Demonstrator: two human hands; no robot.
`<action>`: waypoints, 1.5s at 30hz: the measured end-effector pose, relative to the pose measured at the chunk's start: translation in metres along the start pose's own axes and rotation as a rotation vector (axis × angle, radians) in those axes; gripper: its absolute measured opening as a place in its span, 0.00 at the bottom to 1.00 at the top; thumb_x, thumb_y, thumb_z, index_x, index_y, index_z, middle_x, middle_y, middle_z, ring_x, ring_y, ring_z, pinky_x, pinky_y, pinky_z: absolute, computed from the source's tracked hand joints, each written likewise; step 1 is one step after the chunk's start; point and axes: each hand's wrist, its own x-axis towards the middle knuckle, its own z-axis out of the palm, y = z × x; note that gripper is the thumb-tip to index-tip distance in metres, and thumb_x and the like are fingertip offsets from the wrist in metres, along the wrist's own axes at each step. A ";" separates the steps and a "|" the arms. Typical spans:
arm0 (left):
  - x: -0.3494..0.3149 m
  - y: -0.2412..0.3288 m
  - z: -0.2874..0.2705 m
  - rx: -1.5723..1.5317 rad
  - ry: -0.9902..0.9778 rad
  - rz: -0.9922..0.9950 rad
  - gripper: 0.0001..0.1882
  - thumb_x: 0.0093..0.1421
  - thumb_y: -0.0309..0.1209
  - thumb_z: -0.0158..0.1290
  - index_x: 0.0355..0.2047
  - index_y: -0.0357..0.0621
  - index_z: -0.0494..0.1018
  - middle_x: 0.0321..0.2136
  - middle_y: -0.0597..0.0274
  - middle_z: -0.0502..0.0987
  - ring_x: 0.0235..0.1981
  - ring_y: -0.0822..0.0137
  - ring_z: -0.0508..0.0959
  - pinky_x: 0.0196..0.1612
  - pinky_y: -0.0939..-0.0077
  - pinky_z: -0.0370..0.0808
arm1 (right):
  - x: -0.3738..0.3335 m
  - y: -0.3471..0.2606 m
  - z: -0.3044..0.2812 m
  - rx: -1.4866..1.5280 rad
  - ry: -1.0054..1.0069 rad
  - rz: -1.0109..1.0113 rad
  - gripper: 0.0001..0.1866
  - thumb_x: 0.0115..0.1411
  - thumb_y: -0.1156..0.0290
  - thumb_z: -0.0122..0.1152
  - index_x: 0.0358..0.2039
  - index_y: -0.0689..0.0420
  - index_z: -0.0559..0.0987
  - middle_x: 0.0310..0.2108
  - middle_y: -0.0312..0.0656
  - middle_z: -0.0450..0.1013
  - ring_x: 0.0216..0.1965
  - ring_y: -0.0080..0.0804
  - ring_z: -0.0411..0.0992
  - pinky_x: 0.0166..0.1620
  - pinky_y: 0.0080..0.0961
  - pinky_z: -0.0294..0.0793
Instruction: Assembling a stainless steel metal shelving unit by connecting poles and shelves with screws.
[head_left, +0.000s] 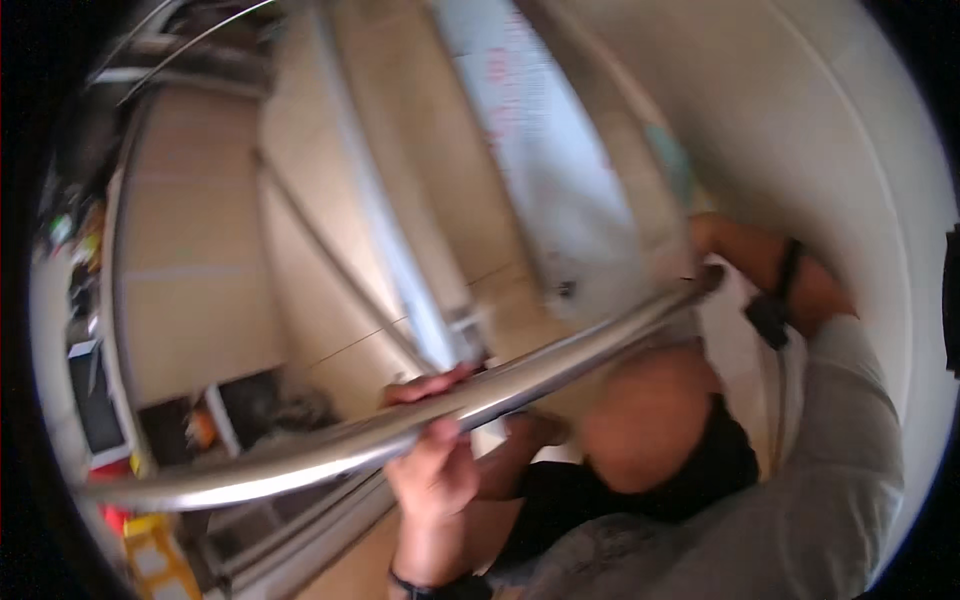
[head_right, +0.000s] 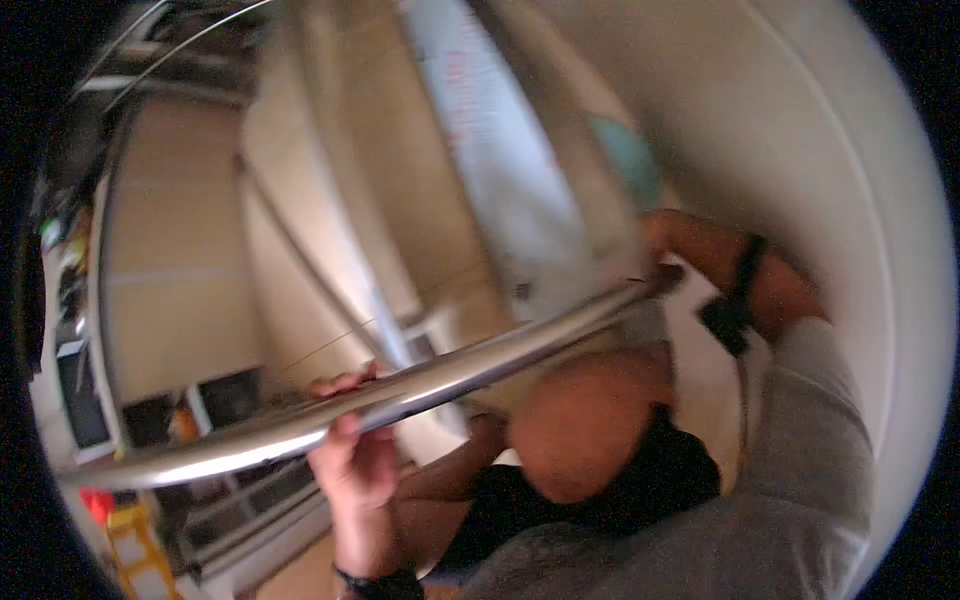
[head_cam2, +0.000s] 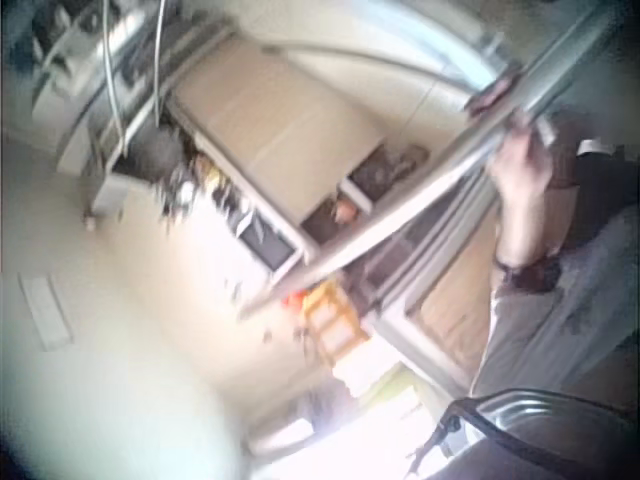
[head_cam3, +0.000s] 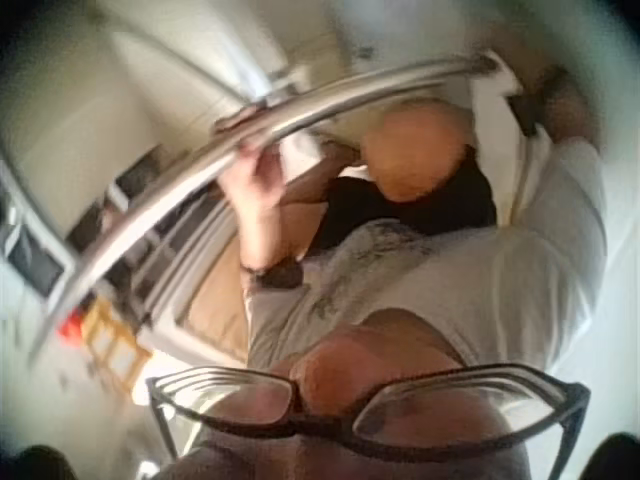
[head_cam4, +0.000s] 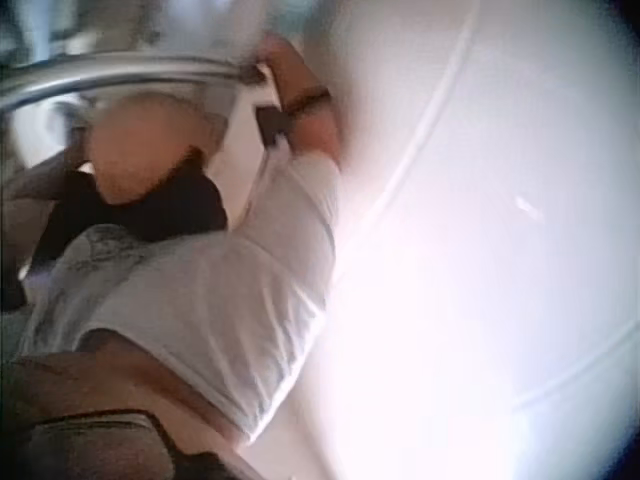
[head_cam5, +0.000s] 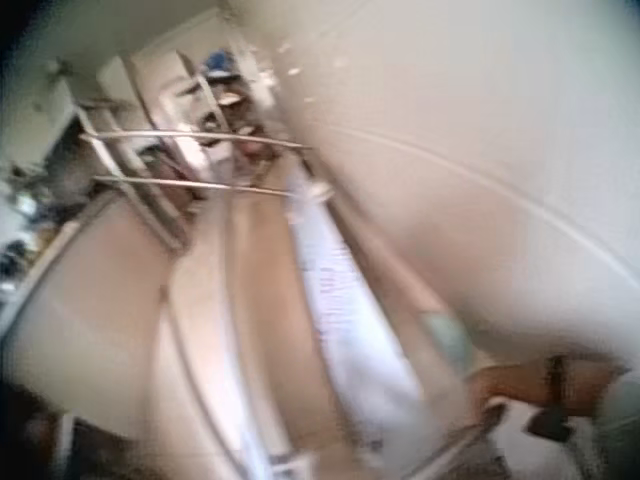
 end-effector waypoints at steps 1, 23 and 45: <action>-0.004 0.001 -0.007 0.010 0.000 0.036 0.19 0.47 0.28 0.58 0.40 0.47 0.66 0.41 0.61 0.71 0.50 0.58 0.67 0.53 0.58 0.66 | 0.004 0.003 0.001 0.033 -0.019 0.002 0.17 0.50 0.71 0.59 0.42 0.61 0.73 0.37 0.42 0.73 0.38 0.31 0.71 0.42 0.29 0.70; 0.010 -0.015 0.004 -0.005 -0.022 0.006 0.21 0.47 0.26 0.58 0.41 0.46 0.63 0.40 0.62 0.69 0.51 0.55 0.66 0.56 0.54 0.61 | 0.014 0.050 -0.037 0.323 -0.135 -0.055 0.15 0.49 0.78 0.59 0.40 0.63 0.73 0.38 0.42 0.73 0.37 0.29 0.72 0.40 0.25 0.72; 0.009 -0.019 -0.007 -0.012 -0.068 -0.035 0.20 0.49 0.27 0.57 0.42 0.49 0.64 0.43 0.65 0.70 0.53 0.58 0.64 0.55 0.53 0.63 | 0.006 0.045 -0.043 0.183 0.025 -0.035 0.15 0.50 0.77 0.58 0.40 0.63 0.73 0.39 0.43 0.73 0.37 0.29 0.72 0.41 0.26 0.72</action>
